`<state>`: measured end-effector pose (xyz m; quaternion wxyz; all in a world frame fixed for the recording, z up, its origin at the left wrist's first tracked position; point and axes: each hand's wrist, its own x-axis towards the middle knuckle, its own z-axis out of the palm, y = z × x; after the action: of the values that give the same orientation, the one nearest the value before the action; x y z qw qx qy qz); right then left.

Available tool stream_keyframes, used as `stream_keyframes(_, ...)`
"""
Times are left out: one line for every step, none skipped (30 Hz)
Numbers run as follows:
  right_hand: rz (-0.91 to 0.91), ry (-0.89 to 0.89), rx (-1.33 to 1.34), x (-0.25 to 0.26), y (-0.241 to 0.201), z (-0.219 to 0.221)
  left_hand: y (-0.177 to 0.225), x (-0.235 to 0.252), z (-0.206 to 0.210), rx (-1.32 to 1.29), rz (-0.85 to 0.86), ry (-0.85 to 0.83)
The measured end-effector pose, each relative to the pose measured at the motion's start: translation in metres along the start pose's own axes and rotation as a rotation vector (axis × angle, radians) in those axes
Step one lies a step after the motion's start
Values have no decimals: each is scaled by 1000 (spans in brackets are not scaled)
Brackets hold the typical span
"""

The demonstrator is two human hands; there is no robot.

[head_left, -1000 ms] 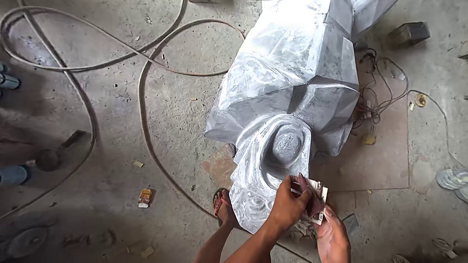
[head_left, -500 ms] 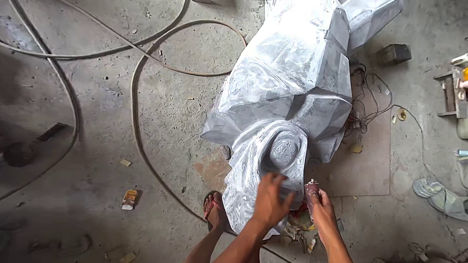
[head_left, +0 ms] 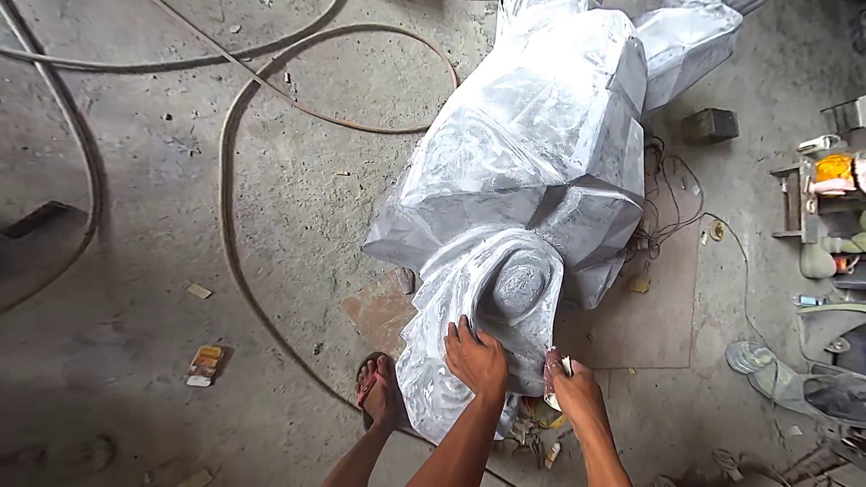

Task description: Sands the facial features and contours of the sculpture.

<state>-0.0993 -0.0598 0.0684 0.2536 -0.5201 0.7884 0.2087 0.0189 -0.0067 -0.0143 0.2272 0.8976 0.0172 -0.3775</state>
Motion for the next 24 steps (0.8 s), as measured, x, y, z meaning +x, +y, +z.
stream_keyframes(-22,11,-56,-3,-3,0,0,-1,1,-3,5,16)
stream_keyframes(-46,9,-105,-5,-5,0,0,-1,1,-16,9,32)
stream_keyframes(-63,10,-147,-8,-9,1,0,-1,2,-29,13,51)
stream_keyframes(-74,20,-187,-9,-12,2,-1,0,3,-37,17,69)
stream_keyframes(-82,38,-217,-8,-14,4,-1,0,4,-41,20,83)
stream_keyframes(-86,58,-239,-3,-15,6,0,1,4,-43,23,92)
stream_keyframes(-84,64,-258,5,-14,8,0,0,5,-43,25,100)
stream_keyframes(-79,53,-265,14,-13,10,0,0,5,-41,27,104)
stream_keyframes(-76,35,-264,21,-14,10,1,0,5,-36,29,107)
stream_keyframes(-74,25,-265,21,-16,10,1,1,4,-31,31,107)
stream_keyframes(-80,29,-251,17,-16,8,2,1,4,-28,33,107)
stream_keyframes(-95,48,-225,8,-15,7,2,0,4,-27,36,106)
stream_keyframes(-118,72,-206,-1,-14,6,2,0,3,-29,40,98)
stream_keyframes(-140,87,-195,-5,-16,7,2,2,3,-32,42,98)
stream_keyframes(-142,80,-209,-2,-15,8,2,2,4,-34,45,103)
stream_keyframes(-128,59,-235,5,-13,8,0,1,4,-32,44,103)
stream_keyframes(-104,33,-249,17,-12,10,0,0,6,-33,47,106)
stream_keyframes(-79,8,-245,27,-10,11,-1,-1,7,-33,48,111)
stream_keyframes(-64,2,-236,32,-11,12,0,1,8,-36,48,118)
stream_keyframes(-59,7,-217,31,-12,14,0,2,7,-36,46,122)
stream_keyframes(-55,11,-179,26,-11,14,0,1,7,-35,40,118)
stream_keyframes(-55,8,-137,18,-9,14,0,1,6,-32,34,114)
stream_keyframes(-59,-5,-104,13,-9,12,1,2,6,-32,30,110)
stream_keyframes(-64,-26,-91,12,-8,11,1,2,5,-35,27,101)
